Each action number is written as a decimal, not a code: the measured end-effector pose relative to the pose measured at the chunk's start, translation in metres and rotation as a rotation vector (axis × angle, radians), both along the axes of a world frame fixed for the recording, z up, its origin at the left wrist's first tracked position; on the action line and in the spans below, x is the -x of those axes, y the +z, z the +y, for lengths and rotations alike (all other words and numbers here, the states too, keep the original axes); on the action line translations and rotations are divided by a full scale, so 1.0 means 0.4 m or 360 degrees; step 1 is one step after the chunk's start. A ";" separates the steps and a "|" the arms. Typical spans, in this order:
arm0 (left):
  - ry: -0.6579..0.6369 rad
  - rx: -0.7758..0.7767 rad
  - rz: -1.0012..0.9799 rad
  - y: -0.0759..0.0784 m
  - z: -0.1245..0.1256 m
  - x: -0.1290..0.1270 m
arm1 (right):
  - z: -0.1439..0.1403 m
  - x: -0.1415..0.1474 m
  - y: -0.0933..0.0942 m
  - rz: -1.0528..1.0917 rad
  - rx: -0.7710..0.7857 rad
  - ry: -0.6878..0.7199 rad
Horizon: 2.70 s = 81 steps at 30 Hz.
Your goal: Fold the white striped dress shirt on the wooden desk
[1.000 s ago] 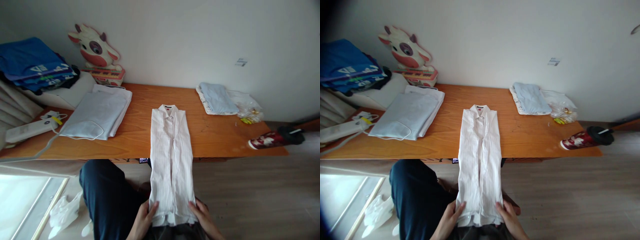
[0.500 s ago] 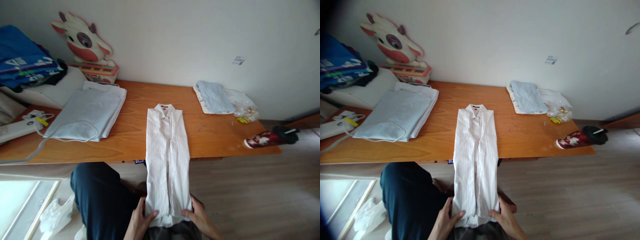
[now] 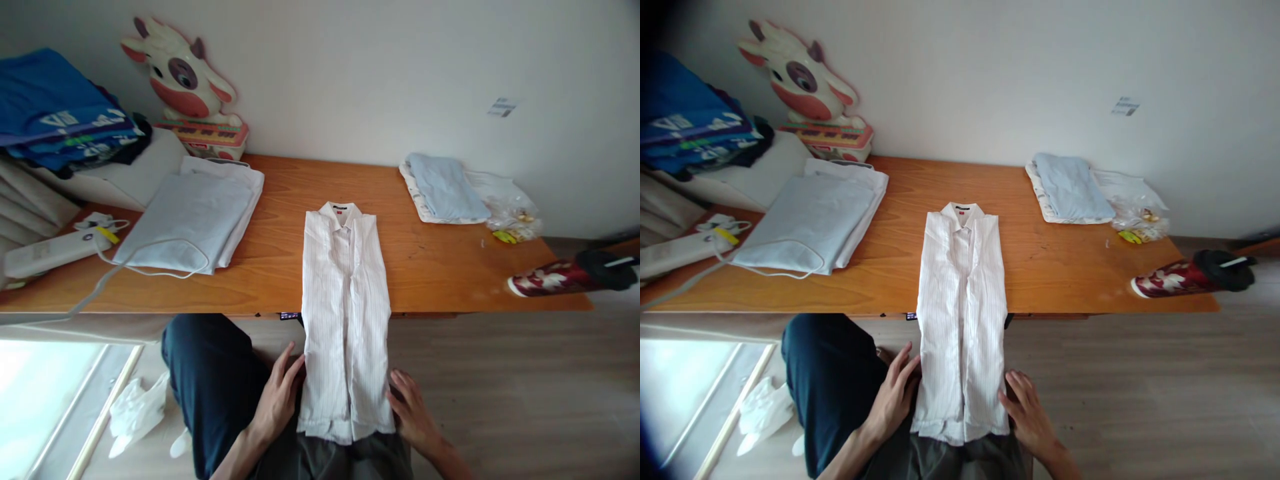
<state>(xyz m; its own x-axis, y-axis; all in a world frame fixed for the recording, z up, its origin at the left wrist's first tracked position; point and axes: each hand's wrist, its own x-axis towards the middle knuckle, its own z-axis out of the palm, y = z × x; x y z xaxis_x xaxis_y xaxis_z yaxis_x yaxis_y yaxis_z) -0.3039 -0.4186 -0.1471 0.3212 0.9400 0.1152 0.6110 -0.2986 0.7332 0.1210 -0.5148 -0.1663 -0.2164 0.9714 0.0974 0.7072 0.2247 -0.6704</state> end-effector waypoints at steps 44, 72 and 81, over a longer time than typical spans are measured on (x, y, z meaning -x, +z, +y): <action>0.0419 0.0640 -0.0758 0.392 0.585 -0.202 | 1.283 0.118 0.339 0.0215 -0.0350 -0.0694; 0.0834 -0.0243 -0.0090 0.336 0.450 -0.299 | 1.235 0.178 0.350 -0.0531 -0.0570 -0.0740; 0.0790 -0.0224 -0.0271 0.341 0.468 -0.315 | 1.249 0.166 0.343 -0.0410 -0.0593 -0.0709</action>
<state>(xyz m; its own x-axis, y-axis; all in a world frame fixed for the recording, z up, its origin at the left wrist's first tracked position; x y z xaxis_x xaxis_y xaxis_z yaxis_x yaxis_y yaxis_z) -0.1781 -0.2313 -0.0108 -0.1917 0.9457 0.2624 0.5795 -0.1068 0.8080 0.0547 -0.0153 -0.0293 0.1391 0.8846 0.4451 0.9148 0.0574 -0.3999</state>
